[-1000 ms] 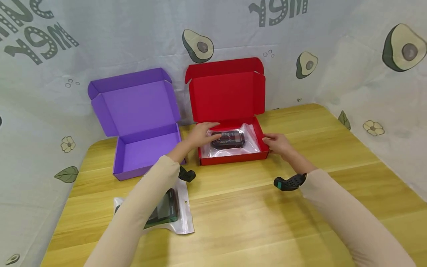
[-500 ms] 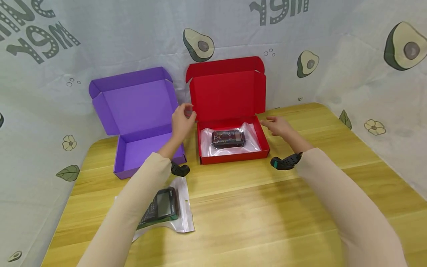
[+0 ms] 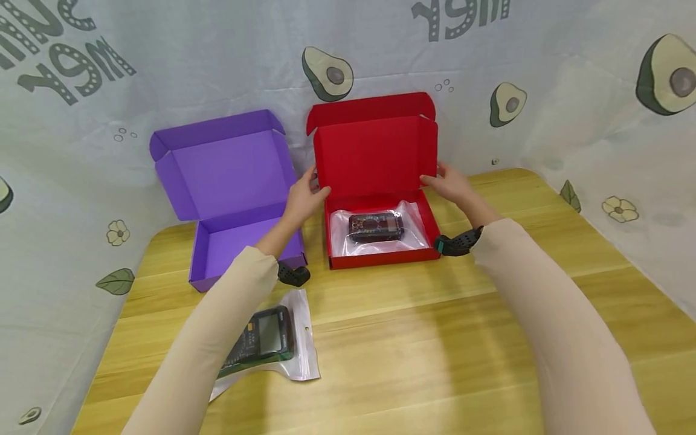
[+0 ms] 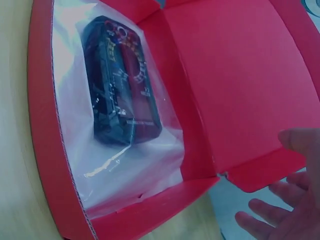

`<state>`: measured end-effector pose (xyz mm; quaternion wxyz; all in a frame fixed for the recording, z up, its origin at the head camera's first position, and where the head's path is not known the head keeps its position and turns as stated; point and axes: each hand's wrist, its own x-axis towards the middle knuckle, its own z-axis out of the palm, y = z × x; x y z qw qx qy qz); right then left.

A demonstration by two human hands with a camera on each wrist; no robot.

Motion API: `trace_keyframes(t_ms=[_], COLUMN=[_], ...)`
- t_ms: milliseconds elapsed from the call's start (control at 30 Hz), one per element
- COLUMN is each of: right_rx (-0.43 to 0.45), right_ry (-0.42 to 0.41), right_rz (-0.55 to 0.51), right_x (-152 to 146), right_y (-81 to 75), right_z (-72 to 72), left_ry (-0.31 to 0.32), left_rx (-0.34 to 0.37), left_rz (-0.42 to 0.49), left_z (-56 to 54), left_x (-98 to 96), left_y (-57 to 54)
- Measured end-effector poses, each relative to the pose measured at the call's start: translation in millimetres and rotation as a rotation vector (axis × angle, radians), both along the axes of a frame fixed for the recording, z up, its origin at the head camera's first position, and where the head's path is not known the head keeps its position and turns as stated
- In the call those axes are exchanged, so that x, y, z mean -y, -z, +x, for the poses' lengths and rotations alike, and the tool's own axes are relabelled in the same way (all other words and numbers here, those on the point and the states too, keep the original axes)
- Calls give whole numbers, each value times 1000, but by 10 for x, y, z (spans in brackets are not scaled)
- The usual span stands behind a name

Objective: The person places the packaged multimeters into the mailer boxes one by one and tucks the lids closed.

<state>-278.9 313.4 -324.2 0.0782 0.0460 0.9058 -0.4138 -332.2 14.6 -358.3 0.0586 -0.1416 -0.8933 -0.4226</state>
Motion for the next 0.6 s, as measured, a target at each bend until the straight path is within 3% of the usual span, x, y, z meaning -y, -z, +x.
trace_keyframes(t_ms=[200,367,467,600], right_rx=[-17,-19,-19,-14], right_ry=[-19,-22,-33,-49], right_rz=[11,14,7,-56], right_x=[79,73,59,35], right_y=[-18,-16,-10,8], right_z=[25,47,52,58], left_ry=[50,44,37,24], left_rx=[35,18,29,115], left_rz=[-12,-7,30,143], left_z=[76,104,107,101], left_x=[-59,-62,-49,-33], left_y=[-34,-35,-32,-41])
